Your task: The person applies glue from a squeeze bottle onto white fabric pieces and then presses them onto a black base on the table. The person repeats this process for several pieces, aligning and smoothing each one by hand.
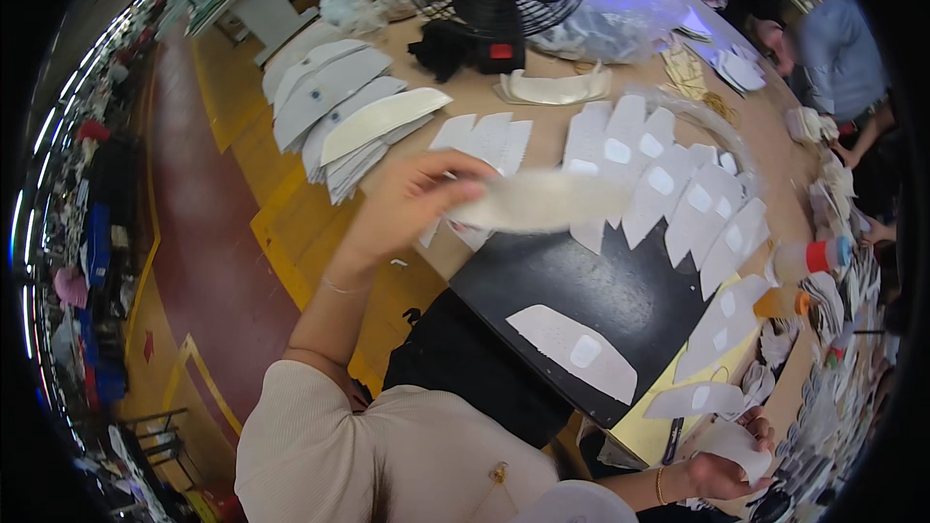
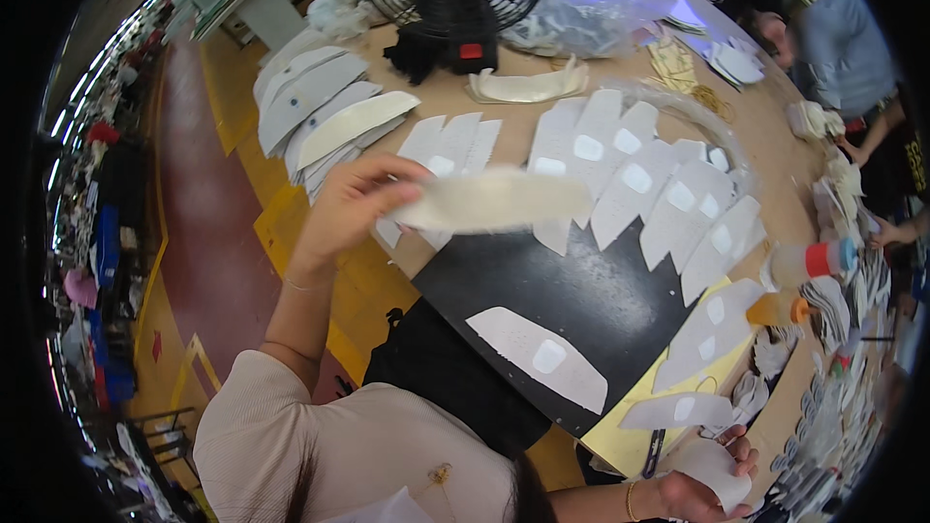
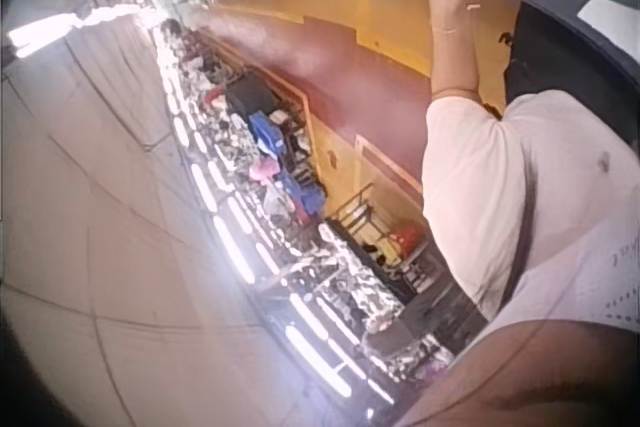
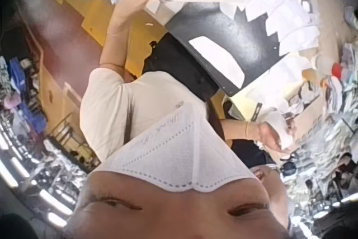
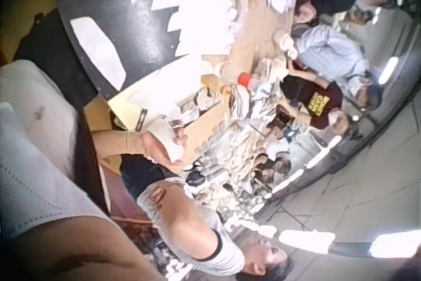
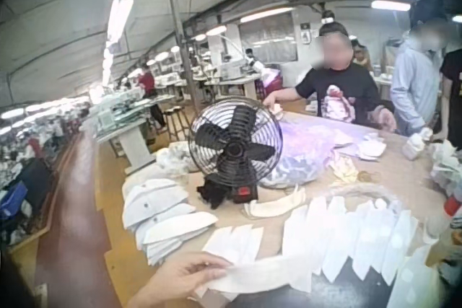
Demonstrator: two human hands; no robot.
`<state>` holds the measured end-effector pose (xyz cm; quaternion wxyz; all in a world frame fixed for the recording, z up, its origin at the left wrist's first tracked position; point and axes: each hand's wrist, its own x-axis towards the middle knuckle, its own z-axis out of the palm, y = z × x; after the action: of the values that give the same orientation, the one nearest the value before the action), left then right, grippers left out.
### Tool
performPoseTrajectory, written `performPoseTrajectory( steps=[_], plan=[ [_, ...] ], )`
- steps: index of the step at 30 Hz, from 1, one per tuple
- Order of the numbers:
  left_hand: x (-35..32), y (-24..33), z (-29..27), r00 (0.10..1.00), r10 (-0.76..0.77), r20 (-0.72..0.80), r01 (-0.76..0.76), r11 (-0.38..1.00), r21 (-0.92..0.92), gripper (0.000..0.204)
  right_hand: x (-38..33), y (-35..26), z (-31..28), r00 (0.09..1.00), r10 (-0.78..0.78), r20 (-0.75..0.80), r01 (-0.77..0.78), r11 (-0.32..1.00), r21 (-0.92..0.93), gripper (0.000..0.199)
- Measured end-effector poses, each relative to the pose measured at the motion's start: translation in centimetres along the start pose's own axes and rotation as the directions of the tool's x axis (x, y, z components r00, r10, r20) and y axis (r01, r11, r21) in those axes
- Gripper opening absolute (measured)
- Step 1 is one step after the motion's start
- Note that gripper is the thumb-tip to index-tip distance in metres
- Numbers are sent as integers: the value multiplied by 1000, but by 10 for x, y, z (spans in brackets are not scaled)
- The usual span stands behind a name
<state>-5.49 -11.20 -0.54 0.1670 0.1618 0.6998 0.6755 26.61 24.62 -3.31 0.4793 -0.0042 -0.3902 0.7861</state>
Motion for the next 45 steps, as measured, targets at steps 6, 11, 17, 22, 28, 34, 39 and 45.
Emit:
performPoseTrajectory(
  steps=[6,11,17,22,28,34,39,45],
  plan=[
    [-25,-25,-123,873,157,-461,-86,981,172,25,9,28,16,992,121,35,-118,990,-82,41],
    [-19,-49,-159,779,476,-408,365,185,913,40,18,39,16,980,82,181,-47,980,-193,57],
    [34,-32,-12,926,345,-151,-8,421,907,44,14,55,39,996,61,71,-26,911,-412,67],
    [63,-39,71,881,389,270,-416,363,834,45,9,59,48,996,71,61,-37,893,-449,71],
    [125,-56,152,872,336,355,-477,429,767,54,8,62,52,997,74,-1,-69,917,-394,78],
    [185,-60,192,941,161,299,-339,413,845,45,5,62,48,996,86,-9,-83,923,-377,81],
    [193,-69,197,956,68,287,-278,528,803,51,6,60,42,994,103,-25,-104,902,-418,79],
    [210,-57,199,961,-70,266,-203,472,858,60,7,59,45,996,93,6,-81,890,-448,75]
  ],
)
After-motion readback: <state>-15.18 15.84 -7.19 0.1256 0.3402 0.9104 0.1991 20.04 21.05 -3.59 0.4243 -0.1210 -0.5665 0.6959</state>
